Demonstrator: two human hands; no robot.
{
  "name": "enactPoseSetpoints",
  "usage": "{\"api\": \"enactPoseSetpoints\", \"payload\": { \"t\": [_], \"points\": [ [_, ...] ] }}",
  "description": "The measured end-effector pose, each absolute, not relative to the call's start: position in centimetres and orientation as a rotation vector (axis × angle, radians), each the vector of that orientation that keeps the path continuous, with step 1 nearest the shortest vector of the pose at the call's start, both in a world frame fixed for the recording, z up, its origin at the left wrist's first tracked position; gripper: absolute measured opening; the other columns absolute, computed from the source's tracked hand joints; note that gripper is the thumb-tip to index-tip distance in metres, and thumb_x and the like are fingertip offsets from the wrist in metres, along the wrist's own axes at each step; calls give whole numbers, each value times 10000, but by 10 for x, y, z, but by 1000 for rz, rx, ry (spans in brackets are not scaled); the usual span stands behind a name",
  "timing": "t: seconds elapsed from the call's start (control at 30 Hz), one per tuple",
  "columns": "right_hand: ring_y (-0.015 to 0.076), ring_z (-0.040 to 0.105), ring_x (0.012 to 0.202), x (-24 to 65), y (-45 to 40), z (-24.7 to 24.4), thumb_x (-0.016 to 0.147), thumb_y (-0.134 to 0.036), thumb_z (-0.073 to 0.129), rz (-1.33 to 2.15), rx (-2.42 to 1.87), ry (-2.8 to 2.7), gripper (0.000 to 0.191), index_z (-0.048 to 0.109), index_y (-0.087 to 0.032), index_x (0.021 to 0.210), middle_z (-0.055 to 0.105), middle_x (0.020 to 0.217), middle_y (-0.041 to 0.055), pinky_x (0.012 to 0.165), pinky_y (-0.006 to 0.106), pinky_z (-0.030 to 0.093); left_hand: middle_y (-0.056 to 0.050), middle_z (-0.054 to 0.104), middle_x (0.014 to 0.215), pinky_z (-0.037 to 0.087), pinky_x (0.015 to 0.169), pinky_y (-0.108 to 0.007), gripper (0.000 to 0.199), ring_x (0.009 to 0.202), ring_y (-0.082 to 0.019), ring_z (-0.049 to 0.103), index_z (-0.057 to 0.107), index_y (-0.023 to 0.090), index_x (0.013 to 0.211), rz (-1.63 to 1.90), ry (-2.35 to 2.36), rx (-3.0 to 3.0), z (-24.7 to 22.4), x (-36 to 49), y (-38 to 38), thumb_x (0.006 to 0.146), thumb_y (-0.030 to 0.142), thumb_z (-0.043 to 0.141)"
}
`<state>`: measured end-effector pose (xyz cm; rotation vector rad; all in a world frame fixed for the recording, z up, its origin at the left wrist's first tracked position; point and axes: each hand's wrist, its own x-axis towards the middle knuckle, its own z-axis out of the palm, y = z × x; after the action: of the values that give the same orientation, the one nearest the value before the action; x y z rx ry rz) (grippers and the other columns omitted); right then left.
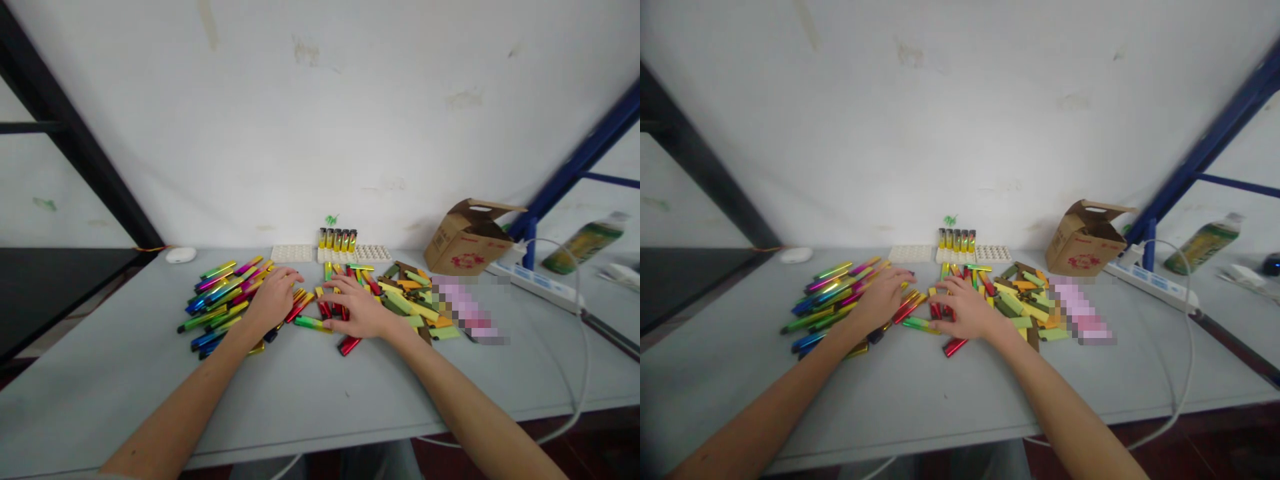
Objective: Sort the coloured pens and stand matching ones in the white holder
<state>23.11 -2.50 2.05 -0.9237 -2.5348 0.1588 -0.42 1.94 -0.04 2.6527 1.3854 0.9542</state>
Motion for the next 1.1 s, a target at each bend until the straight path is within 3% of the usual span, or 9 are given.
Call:
{"api": "enactPoseSetpoints", "payload": {
  "t": [0.2, 0.53, 0.87, 1.0, 1.1],
  "points": [
    [311, 364, 1330, 228, -28, 17, 767, -489, 677, 165, -975, -2600, 475, 666, -202, 1145, 535, 1327, 115, 1103, 456, 301, -97, 628, 1018, 461, 954, -401, 311, 1010, -225, 558, 662, 138, 962, 946, 1358, 2669, -1, -1, 17, 840, 46, 391],
    [280, 398, 1301, 233, -23, 15, 861, -454, 578, 160, -1037, -2504, 432, 630, -176, 1188, 572, 1243, 127, 1112, 457, 298, -98, 647, 1020, 460, 955, -412, 290, 1012, -232, 573, 667, 148, 965, 956, 1374, 2673, 2, 0, 15, 866, 94, 399],
    [257, 458, 1238, 239, -15, 16, 902, -348, 527, 48, -1162, -2421, 289, 684, -169, 1065, 612, 1184, 123, 1066, 442, 354, -78, 686, 946, 479, 840, -350, 238, 896, -214, 621, 673, 162, 962, 765, 1326, 2639, 13, 8, 3, 894, 180, 445],
    [273, 413, 1293, 238, -17, 13, 926, -374, 484, 55, -1167, -2500, 328, 695, -198, 1104, 570, 1279, 130, 1089, 467, 314, -49, 672, 832, 458, 777, -318, 249, 822, -194, 601, 672, 181, 832, 659, 1272, 2691, 15, 9, 2, 912, 205, 438],
    [292, 357, 1342, 236, -18, 12, 943, -379, 447, 60, -1168, -2539, 353, 679, -208, 1148, 545, 1328, 130, 1093, 495, 297, -50, 665, 849, 452, 769, -315, 229, 817, -191, 593, 667, 181, 844, 672, 1277, 2690, 14, 9, 2, 909, 223, 452]
  ]
}}
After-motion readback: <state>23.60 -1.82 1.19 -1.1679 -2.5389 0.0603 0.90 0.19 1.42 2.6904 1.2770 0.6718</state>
